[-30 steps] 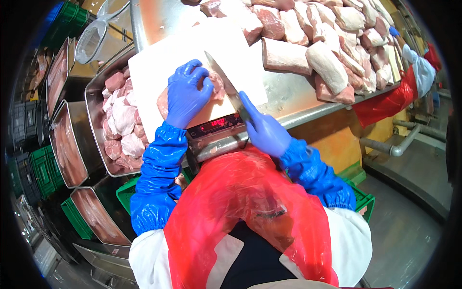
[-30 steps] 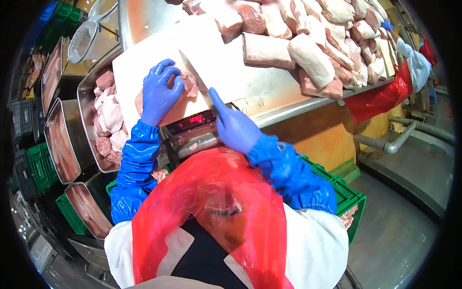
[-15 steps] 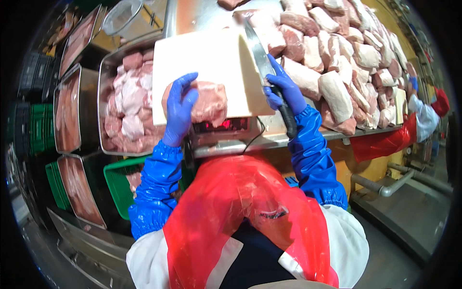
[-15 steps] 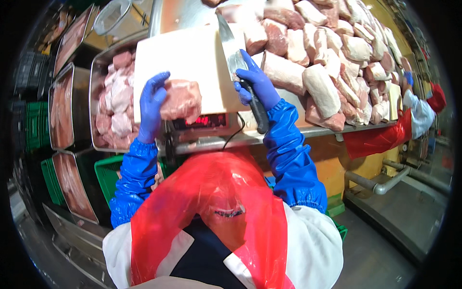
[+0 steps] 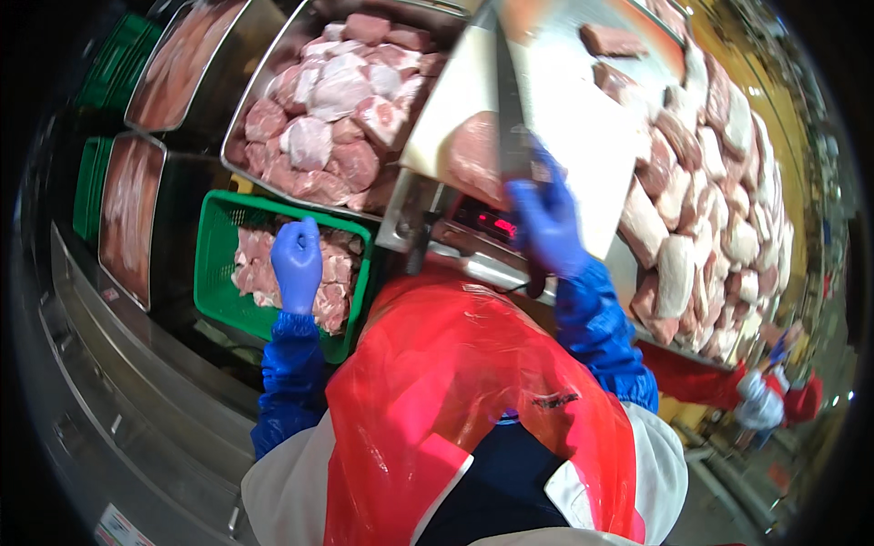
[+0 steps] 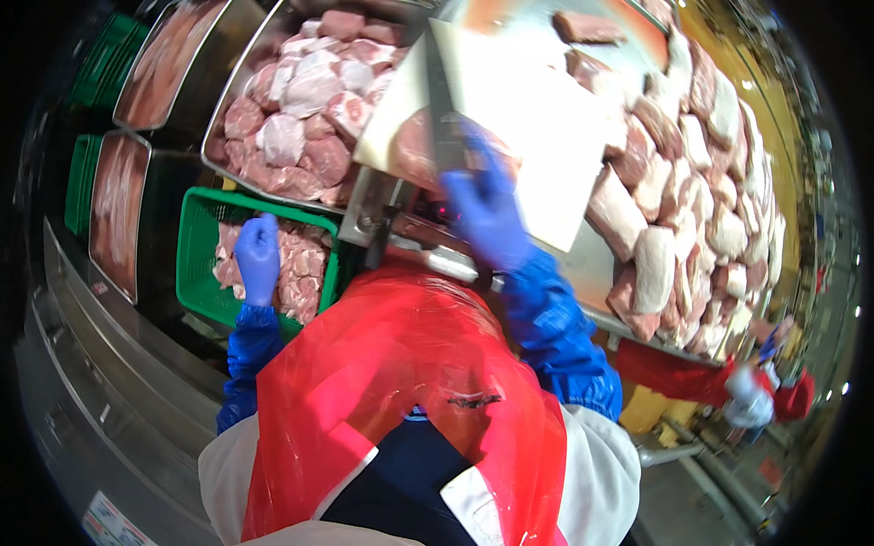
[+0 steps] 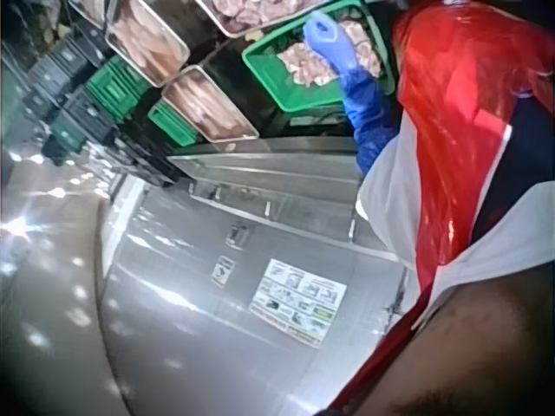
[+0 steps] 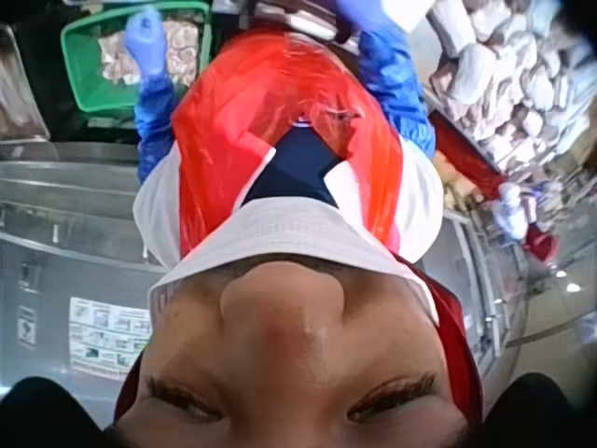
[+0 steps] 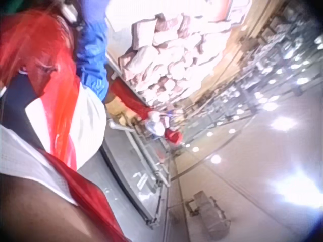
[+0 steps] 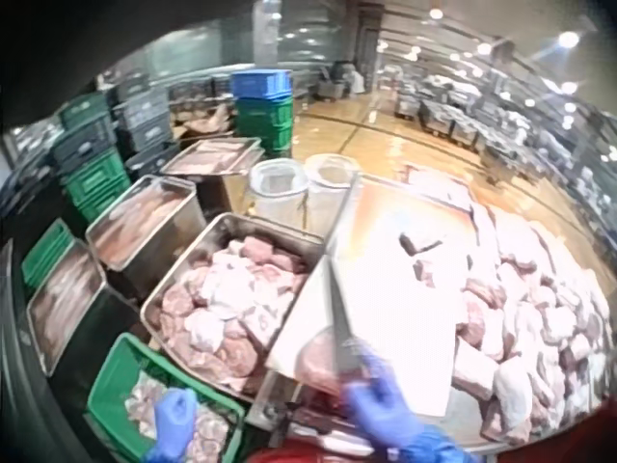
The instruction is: The person cuts large pieces of raw meat on a cutting board using a knife, trimming fat and separating portions. The cut pieces are placed into a green basket while the process continues with additional meat pieces.
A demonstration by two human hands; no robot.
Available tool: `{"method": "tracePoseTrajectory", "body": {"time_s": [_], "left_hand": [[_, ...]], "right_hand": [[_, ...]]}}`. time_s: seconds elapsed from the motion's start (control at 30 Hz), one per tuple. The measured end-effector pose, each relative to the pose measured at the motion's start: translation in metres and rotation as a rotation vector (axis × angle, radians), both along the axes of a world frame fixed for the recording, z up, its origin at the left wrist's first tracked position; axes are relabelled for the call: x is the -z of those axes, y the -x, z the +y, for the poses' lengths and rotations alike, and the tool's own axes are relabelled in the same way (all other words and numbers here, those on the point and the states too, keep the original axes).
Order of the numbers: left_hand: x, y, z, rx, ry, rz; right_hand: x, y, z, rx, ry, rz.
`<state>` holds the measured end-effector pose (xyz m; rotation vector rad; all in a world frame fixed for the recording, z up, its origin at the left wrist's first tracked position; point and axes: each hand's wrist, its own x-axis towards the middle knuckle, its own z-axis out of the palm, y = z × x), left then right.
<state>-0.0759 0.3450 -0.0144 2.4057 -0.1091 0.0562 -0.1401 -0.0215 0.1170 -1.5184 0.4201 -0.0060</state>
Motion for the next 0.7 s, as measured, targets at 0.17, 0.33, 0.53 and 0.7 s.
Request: {"method": "tracePoseTrajectory", "body": {"time_s": [0.17,0.33,0.53,0.7], "left_hand": [[-0.006,-0.005,-0.043,0.362,-0.215,-0.113],[-0.039,-0.064,-0.208,0.613,0.074,-0.468],[0.013,-0.175,-0.17,0.349,0.205,-0.205],[-0.085,-0.005,-0.393,1.209,0.21,-0.22]], "right_hand": [[0.052,0.023,-0.074,0.483,0.285,0.096],[0.119,-0.057,-0.033,0.446,0.177,-0.274],[0.037,0.032,-0.077,0.407,0.117,-0.009],[0.067,0.2,-0.169,0.951,0.158,0.122]]}}
